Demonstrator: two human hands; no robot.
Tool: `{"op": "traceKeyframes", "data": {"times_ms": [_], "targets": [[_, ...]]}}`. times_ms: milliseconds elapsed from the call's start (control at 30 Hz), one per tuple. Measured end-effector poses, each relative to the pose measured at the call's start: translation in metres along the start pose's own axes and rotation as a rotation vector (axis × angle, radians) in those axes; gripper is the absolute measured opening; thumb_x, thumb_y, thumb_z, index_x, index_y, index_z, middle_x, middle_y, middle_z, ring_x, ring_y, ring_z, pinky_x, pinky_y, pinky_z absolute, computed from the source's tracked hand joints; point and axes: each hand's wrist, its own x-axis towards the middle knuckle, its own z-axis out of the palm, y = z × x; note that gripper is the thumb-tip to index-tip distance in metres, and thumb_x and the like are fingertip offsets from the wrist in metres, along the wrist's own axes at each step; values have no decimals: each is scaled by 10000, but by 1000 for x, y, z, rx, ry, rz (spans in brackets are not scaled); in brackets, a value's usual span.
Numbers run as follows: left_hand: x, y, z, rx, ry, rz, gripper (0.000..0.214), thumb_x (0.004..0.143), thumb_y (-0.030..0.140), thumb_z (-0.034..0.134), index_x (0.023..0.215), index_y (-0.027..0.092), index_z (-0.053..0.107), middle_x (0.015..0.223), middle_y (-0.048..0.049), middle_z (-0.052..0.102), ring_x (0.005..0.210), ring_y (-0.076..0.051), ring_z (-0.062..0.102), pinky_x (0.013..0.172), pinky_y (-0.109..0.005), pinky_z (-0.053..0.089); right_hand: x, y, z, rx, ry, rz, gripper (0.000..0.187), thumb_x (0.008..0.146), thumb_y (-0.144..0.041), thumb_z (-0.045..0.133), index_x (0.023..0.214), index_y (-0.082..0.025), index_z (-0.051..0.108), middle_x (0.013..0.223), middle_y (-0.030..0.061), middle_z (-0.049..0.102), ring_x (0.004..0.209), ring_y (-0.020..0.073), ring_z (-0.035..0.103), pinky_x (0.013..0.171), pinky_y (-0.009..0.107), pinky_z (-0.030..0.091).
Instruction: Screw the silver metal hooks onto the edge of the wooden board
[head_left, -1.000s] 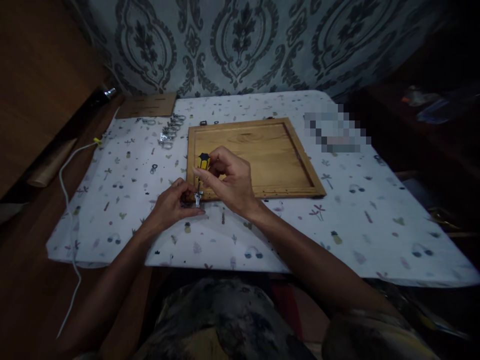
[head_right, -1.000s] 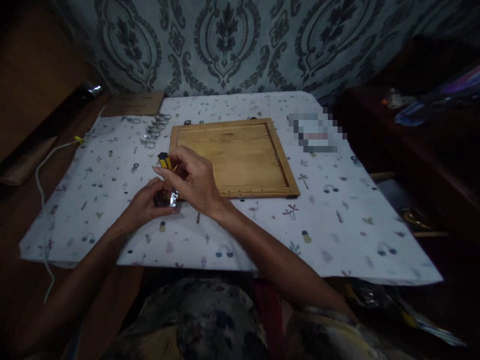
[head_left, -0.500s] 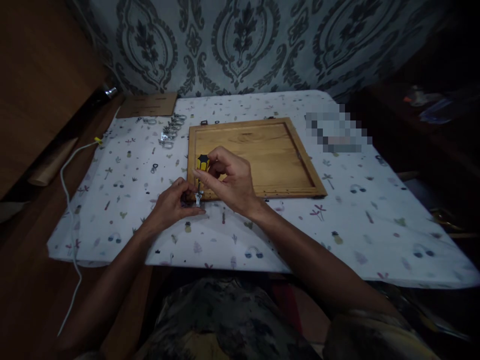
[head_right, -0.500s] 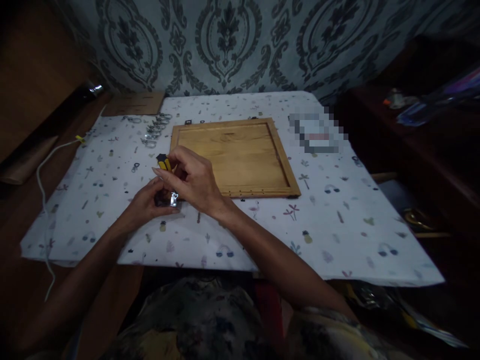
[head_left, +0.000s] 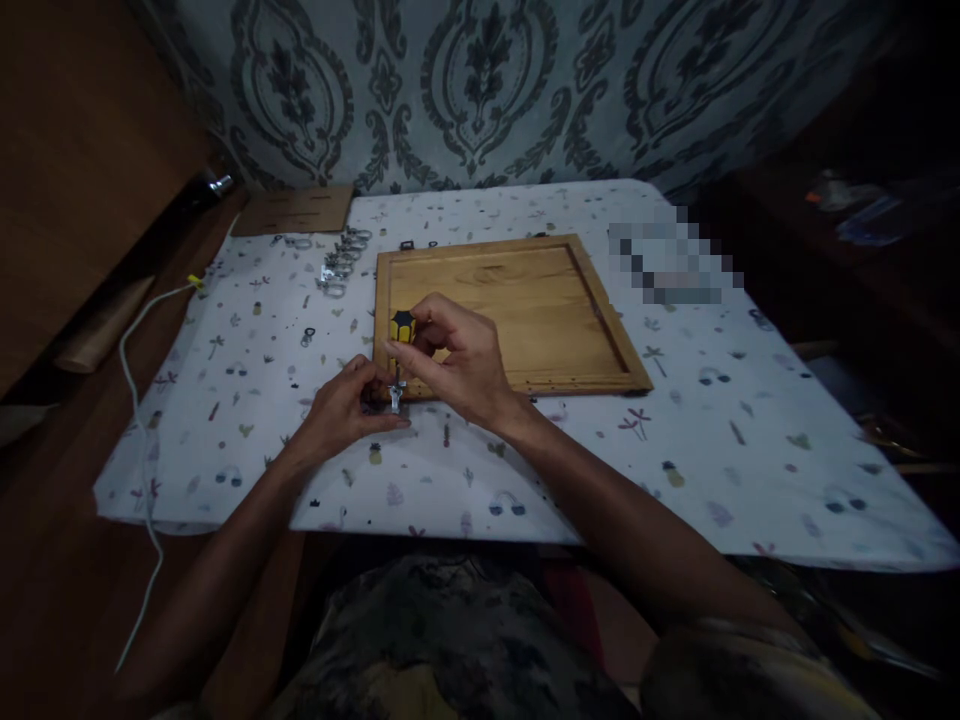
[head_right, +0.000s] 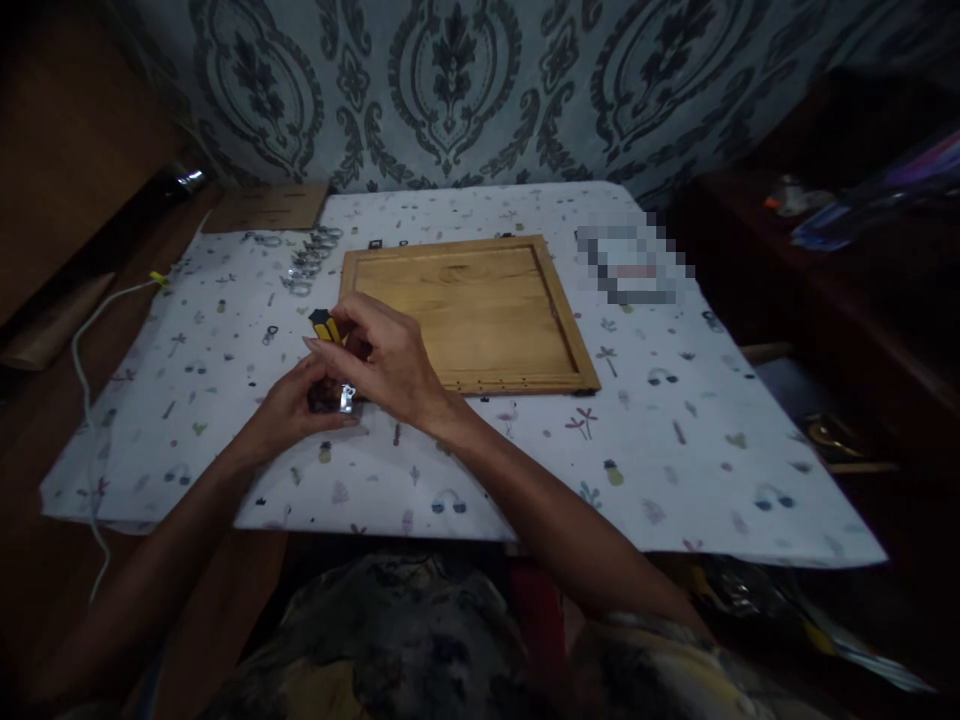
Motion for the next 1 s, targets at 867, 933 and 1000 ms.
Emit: {"op": "traceKeyframes", "data": {"times_ms": [867, 933, 1000], "targets": [[0, -2, 0, 19, -3, -22, 469, 734, 533, 862, 1018, 234, 642, 1004, -20, 593, 920, -224, 583, 765, -321, 468, 1, 3, 2, 295, -84, 228, 413, 839, -557, 788, 811, -208, 568, 697, -50, 578, 526, 89, 565, 490, 222, 465], [0, -1, 0, 24, -5, -28, 464, 729, 536, 864, 1004, 235, 642, 1006, -20, 597, 930, -226, 587, 759, -317, 473, 1, 2, 2, 300, -90, 265, 424, 827, -565, 795, 807, -213, 559, 665, -58, 577, 522, 93, 566, 485, 219, 466], [1, -1, 0, 27, -2, -32, 459, 723, 530, 867, 994, 237, 642, 996, -16, 593, 923, -223, 584, 755, -316, 471, 1, 1, 2, 304, -97, 289, 433, 818, -572, 799, 809, -212, 559, 679, -54, 593, 530, 94, 575, 490, 218, 476]]}}
